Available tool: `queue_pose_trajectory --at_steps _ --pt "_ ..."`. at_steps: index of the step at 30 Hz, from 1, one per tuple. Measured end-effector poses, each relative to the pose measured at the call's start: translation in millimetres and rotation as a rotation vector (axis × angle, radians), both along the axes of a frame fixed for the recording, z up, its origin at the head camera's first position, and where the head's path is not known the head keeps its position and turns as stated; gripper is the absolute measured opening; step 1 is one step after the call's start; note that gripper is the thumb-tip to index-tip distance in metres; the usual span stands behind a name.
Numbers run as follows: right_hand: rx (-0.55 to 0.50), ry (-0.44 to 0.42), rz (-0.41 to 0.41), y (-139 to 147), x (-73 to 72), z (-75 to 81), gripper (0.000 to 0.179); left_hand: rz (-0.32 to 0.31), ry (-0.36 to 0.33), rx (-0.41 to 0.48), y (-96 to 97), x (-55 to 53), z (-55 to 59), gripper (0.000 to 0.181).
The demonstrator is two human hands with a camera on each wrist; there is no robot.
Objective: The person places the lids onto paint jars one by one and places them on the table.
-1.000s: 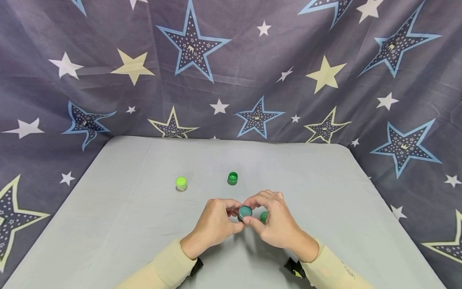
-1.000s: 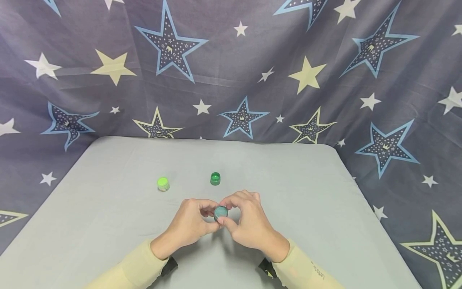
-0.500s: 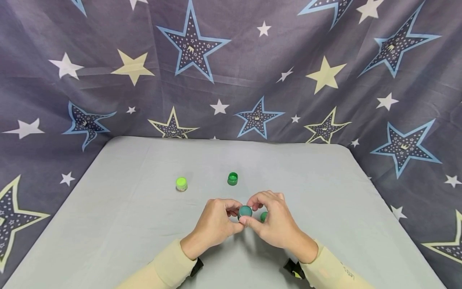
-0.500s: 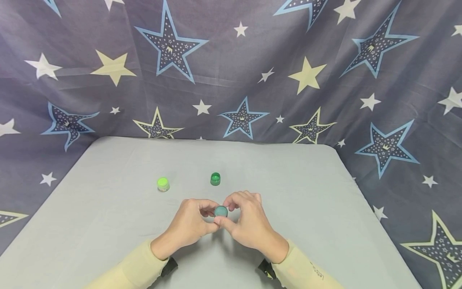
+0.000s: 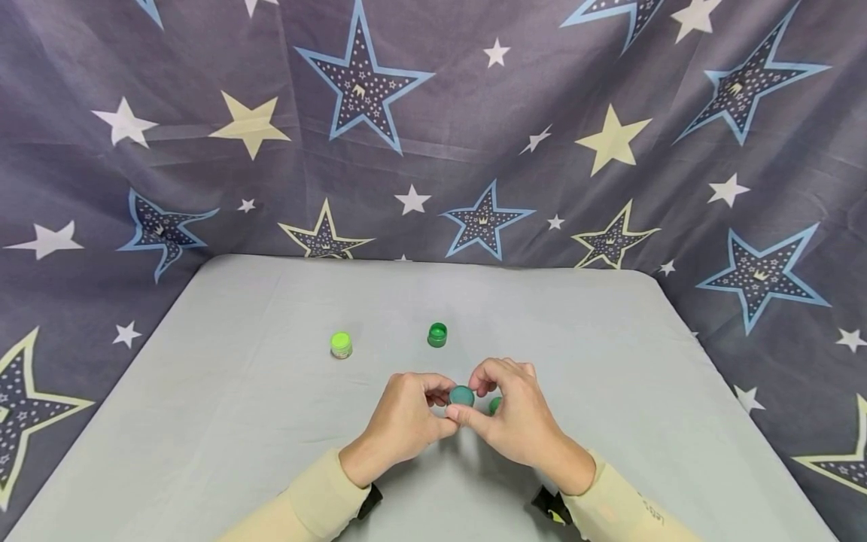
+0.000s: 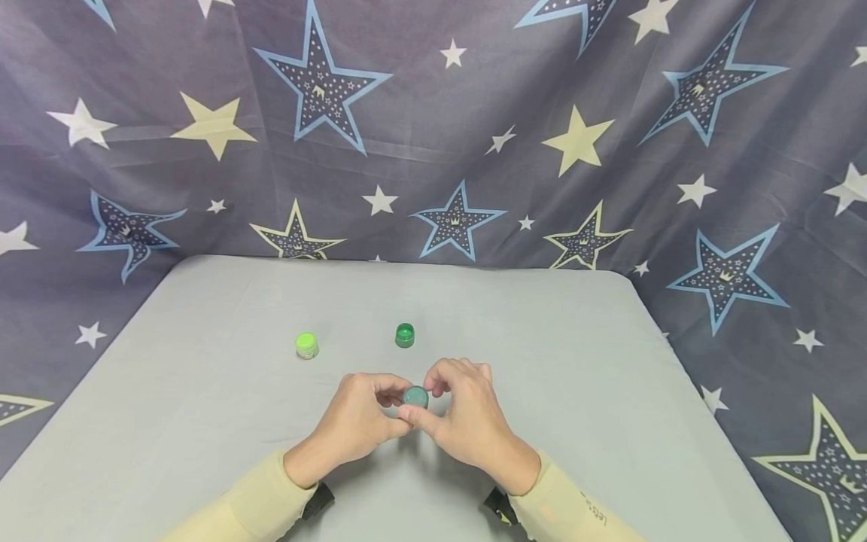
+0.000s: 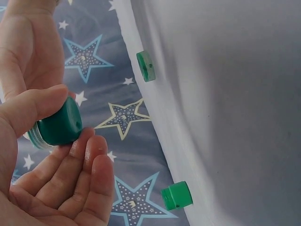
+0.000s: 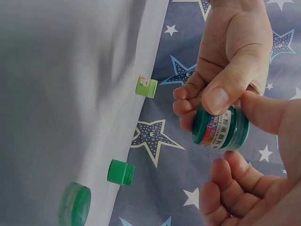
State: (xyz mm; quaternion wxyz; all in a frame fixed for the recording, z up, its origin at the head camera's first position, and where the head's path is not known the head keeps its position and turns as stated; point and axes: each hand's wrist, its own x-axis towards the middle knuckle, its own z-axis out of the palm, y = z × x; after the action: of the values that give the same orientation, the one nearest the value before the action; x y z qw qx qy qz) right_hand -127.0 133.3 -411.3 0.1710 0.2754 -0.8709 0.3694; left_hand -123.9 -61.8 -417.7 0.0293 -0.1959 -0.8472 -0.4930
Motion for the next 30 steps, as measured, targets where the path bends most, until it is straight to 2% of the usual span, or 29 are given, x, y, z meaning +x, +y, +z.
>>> queue_pose_trajectory --at_steps 8,19,30 --pt "0.001 -0.003 0.021 1.6 -0.4 0.0 0.041 -0.004 -0.002 0.016 -0.3 -0.2 -0.7 0.02" --pt "-0.01 -0.052 0.145 6.1 -0.4 5.2 0.04 -0.005 0.001 0.011 0.1 -0.5 -0.2 0.02" --pt "-0.014 -0.056 0.142 5.5 -2.2 3.9 0.035 -0.006 -0.008 0.01 0.4 -0.4 0.0 0.02"
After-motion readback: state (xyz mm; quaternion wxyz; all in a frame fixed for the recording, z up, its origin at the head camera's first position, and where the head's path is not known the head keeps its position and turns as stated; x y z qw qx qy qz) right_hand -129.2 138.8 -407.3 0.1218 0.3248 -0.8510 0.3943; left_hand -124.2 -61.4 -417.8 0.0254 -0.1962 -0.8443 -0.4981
